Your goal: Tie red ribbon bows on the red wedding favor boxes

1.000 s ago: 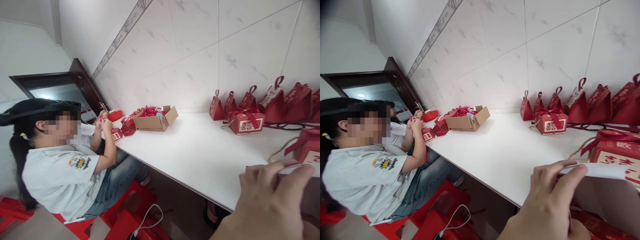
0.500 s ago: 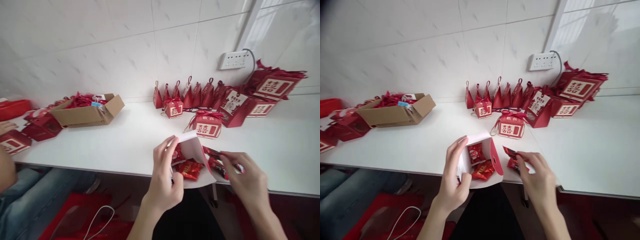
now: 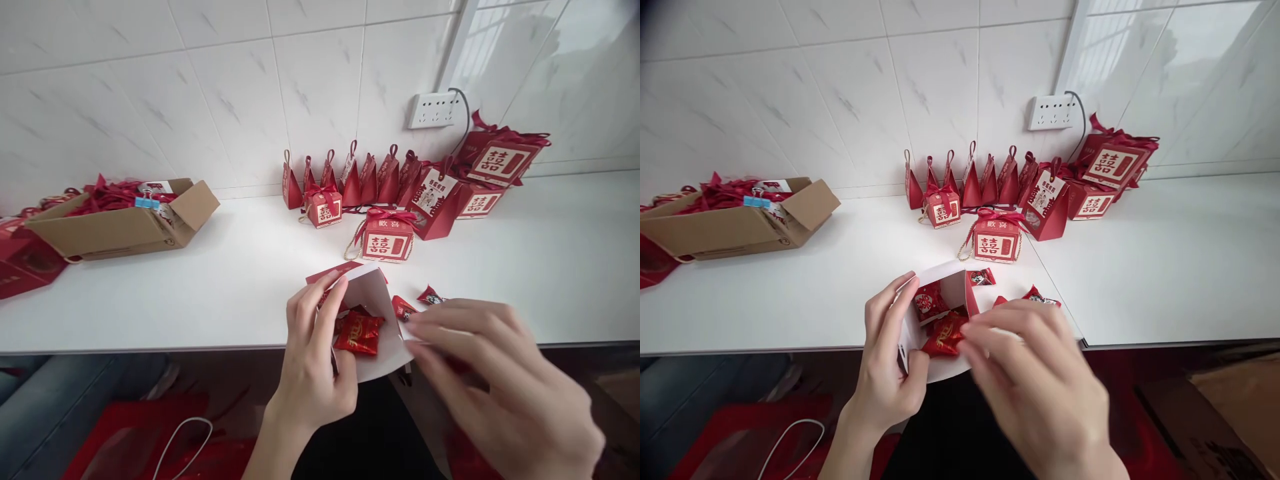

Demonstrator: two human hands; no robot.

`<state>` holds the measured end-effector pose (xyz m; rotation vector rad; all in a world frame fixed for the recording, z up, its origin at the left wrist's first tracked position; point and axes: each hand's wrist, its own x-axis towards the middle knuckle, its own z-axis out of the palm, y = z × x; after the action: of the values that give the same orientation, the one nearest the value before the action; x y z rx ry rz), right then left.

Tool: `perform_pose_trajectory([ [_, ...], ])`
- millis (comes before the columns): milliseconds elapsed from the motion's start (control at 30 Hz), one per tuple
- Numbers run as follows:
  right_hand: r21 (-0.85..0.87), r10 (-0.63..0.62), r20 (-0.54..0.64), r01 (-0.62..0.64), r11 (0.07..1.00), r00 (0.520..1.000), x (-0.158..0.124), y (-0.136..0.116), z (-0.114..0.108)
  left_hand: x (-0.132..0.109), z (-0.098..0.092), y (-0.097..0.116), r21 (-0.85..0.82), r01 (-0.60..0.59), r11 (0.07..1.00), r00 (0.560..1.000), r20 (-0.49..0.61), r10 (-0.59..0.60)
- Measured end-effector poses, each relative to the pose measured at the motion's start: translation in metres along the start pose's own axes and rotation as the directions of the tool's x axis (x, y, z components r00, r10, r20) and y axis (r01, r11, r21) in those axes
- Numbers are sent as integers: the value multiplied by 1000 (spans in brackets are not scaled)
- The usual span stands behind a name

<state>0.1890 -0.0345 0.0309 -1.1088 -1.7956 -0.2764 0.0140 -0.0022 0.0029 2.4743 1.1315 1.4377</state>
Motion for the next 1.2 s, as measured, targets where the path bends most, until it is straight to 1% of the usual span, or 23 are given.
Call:
perform_pose_trajectory([
  [67, 12, -61, 133, 59, 998, 989, 5, -13, -3, 1, 2, 1, -5, -4, 1000, 1000, 25, 4],
  [133, -5, -64, 249, 67, 998, 966, 7, -17, 0, 2, 4, 1, -17, -2, 1000, 999, 49, 3],
  [200, -28, -73, 323, 86, 996, 944, 7, -17, 5, 2, 5, 0, -31, 6, 999, 998, 64, -4],
  [267, -49, -88, 355, 112, 992, 931, 5, -14, 8, 2, 5, -2, -47, 14, 999, 998, 67, -11],
  [433, -115, -145, 391, 204, 972, 909, 0, -11, 7, 2, 4, -6, -62, 17, 998, 997, 72, -12],
  [500, -168, -128, 417, 215, 962, 900, 0, -11, 6, 3, 3, -6, -62, 15, 998, 996, 84, -10],
  [600, -248, -81, 427, 203, 947, 901, 1, -9, 6, 3, 2, -6, -68, 2, 998, 995, 95, 4],
  [767, -273, -61, 467, 210, 939, 882, 4, -1, 8, 3, 1, -5, -73, 0, 997, 994, 106, 7],
  [833, -301, -53, 462, 212, 930, 885, 7, 1, 7, 3, 2, -5, -84, 4, 996, 993, 114, 5],
  [900, -343, -46, 437, 214, 915, 899, 11, 2, 8, 3, 2, -5, -92, 5, 996, 993, 118, 5],
  [1067, -411, -24, 324, 164, 897, 946, 18, 2, 14, 3, 1, -5, -104, 3, 995, 992, 124, 10],
  [1133, -418, -18, 328, 162, 894, 944, 18, 2, 18, 4, 1, -5, -110, 7, 994, 991, 133, 8],
  [1200, -381, -33, 375, 186, 906, 927, 16, 2, 19, 4, 0, -5, -110, 14, 994, 991, 137, 1],
])
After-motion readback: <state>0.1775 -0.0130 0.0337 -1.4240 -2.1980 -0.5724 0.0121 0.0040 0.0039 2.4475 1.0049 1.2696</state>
